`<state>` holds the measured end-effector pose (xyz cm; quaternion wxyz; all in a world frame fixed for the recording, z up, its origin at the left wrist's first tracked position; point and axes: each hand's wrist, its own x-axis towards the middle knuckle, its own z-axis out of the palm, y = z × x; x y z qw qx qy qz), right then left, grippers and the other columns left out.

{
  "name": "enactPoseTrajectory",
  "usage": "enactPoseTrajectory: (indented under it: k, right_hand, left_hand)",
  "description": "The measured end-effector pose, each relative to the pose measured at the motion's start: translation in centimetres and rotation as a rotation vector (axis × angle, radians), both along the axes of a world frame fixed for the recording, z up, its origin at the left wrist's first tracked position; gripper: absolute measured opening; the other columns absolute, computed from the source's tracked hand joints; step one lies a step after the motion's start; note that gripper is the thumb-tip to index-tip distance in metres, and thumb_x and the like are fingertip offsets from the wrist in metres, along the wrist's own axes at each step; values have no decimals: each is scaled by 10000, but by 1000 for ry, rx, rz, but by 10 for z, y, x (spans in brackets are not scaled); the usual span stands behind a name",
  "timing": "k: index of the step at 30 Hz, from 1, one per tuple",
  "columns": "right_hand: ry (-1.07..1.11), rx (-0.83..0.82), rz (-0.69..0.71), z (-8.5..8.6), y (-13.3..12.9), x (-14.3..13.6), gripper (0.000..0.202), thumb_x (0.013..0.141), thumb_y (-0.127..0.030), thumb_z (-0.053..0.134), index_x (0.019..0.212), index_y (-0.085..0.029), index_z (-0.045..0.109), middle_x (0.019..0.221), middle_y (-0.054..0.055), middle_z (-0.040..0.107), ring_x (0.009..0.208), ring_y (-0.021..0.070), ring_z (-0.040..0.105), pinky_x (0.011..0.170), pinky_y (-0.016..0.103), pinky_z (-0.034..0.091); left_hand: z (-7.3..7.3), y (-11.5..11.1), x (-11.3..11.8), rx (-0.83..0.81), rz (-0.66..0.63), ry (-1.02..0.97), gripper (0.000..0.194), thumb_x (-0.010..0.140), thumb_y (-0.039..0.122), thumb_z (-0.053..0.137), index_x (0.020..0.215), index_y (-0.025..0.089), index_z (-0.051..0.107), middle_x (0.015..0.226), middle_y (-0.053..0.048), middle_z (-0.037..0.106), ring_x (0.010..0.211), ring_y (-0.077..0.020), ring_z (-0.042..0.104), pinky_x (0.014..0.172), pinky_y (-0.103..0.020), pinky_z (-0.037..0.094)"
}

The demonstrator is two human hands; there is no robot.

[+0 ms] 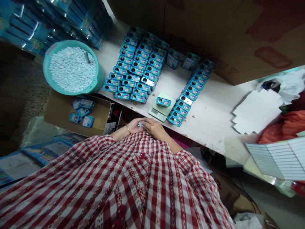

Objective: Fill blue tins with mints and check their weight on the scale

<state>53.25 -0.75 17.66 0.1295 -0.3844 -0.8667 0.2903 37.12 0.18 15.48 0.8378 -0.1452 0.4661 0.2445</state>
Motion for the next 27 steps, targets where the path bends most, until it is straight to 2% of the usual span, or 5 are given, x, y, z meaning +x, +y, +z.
enactPoseTrajectory:
  k: [5,10,17,21,27]
  right_hand:
    - [-68,197,-541,-7,42,50,393,883,-311,473,1244,-158,511,1191,152,542,1128,251,479,953,447,401]
    - [-108,123,-444,-27,82,79,503,817,-301,537,1279,-124,450,1219,169,522,1133,283,466,934,460,408]
    - [15,149,-444,-44,83,77,457,830,-376,504,1225,-147,510,1149,155,564,1087,280,505,947,458,419]
    - [-6,97,-509,-47,80,74,532,804,-388,522,1281,-158,470,1192,152,557,1108,294,509,951,473,418]
    - [-32,17,-541,-42,89,60,377,799,-333,513,1130,-163,575,1058,121,631,986,263,575,868,413,467]
  left_hand:
    - [7,8,-3,0,13,23,329,924,211,387,674,109,575,609,-66,602,500,-96,571,396,-155,411]
    - [28,36,-20,56,287,46,332,930,236,392,655,124,541,577,-29,537,459,-61,498,350,-117,315]
    - [75,134,-151,372,920,393,401,964,350,261,1141,129,545,904,-82,639,839,-130,633,657,-201,510]
    - [79,152,-206,382,938,534,571,934,491,227,1388,158,321,1309,-163,490,1203,-204,502,905,-371,472]
    - [46,104,-120,461,594,354,378,923,315,372,1229,148,518,1180,-129,605,1095,-168,584,940,-319,446]
